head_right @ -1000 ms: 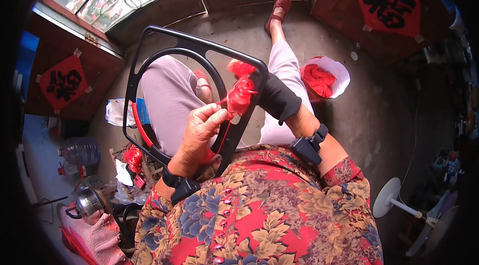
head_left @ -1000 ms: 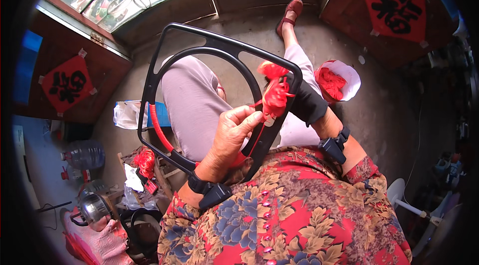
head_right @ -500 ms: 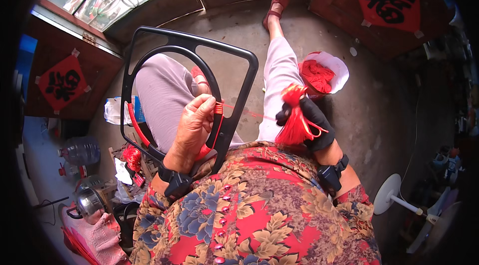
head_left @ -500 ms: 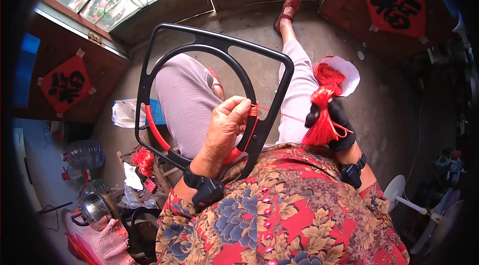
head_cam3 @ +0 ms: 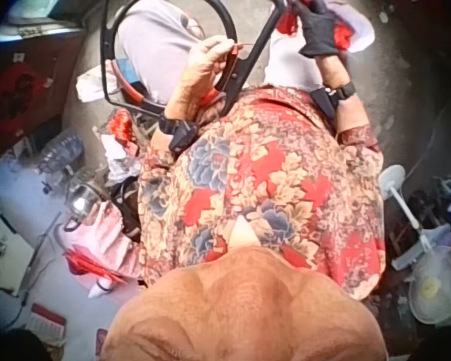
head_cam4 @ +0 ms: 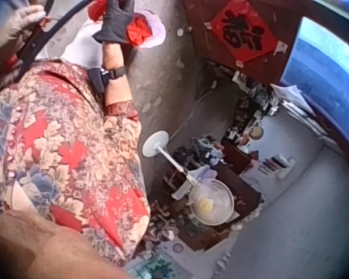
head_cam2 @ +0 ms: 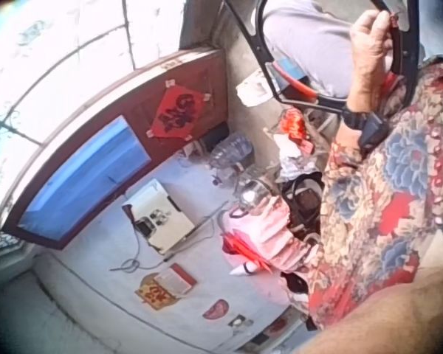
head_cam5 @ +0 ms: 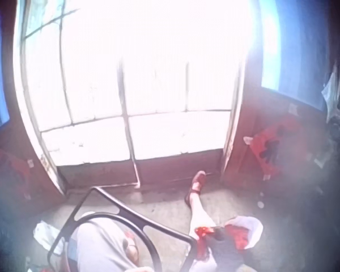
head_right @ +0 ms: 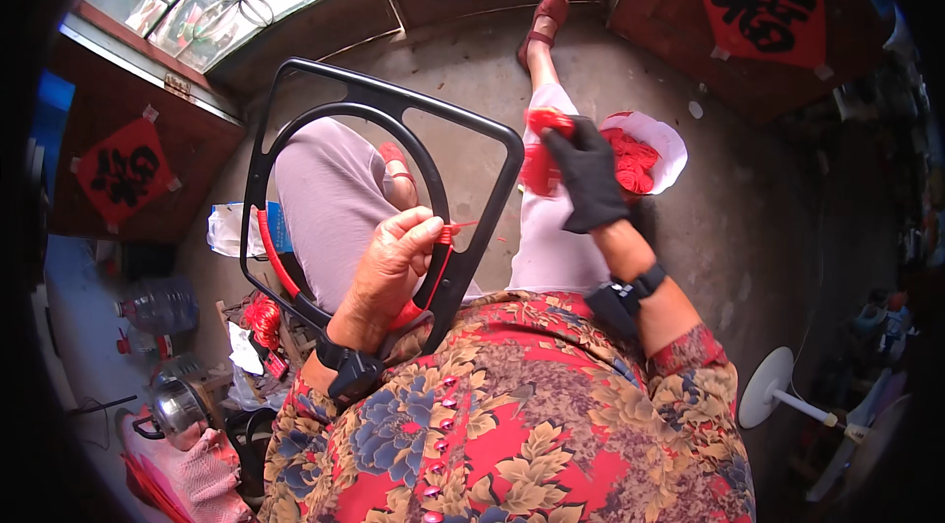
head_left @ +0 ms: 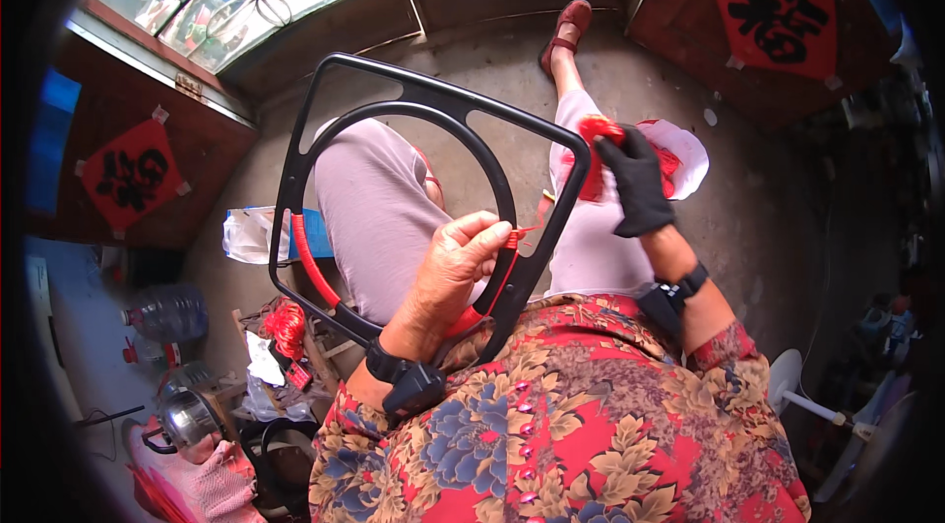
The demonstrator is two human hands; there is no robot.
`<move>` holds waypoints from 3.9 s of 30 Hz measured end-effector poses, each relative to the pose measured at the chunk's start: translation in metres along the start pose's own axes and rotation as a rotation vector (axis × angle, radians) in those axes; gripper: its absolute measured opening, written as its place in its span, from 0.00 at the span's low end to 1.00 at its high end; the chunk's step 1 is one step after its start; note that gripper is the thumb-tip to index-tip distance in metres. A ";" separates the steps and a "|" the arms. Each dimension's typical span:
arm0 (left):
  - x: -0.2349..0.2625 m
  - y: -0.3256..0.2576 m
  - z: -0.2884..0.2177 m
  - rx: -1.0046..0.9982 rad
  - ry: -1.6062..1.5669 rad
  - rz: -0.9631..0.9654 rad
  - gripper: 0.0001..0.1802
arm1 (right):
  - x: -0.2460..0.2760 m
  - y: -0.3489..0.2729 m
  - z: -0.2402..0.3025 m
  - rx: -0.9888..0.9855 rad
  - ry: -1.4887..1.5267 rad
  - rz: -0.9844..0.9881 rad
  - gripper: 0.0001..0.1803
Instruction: Wrapping a black plastic furniture frame with red decorative plastic ribbon by hand.
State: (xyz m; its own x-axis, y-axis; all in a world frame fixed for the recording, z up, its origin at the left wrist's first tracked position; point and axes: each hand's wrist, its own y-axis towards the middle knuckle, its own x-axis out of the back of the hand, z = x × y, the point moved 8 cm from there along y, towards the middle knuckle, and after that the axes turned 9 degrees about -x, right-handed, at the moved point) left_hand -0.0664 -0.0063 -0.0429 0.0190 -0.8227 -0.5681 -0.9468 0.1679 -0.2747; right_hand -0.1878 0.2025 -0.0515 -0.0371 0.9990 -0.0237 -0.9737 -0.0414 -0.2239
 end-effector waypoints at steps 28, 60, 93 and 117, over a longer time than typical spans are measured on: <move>-0.002 -0.017 -0.027 -0.149 0.225 -0.053 0.10 | -0.117 -0.049 0.038 -0.127 0.347 0.923 0.16; 0.020 0.003 -0.014 -0.021 -0.045 -0.138 0.06 | 0.029 0.019 0.005 -0.057 0.051 0.043 0.16; 0.014 -0.008 0.001 -0.013 -0.055 -0.008 0.14 | -0.180 -0.046 -0.010 -0.850 1.002 1.010 0.19; 0.041 -0.003 -0.004 0.035 -0.074 -0.273 0.12 | 0.053 -0.047 -0.020 -0.499 0.834 0.361 0.19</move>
State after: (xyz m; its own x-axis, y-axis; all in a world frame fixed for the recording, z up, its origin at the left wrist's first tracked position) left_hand -0.0640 -0.0424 -0.0620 0.2965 -0.7984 -0.5242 -0.8919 -0.0351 -0.4509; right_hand -0.1398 0.2574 -0.0619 0.0446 0.6063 -0.7940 -0.7247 -0.5275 -0.4435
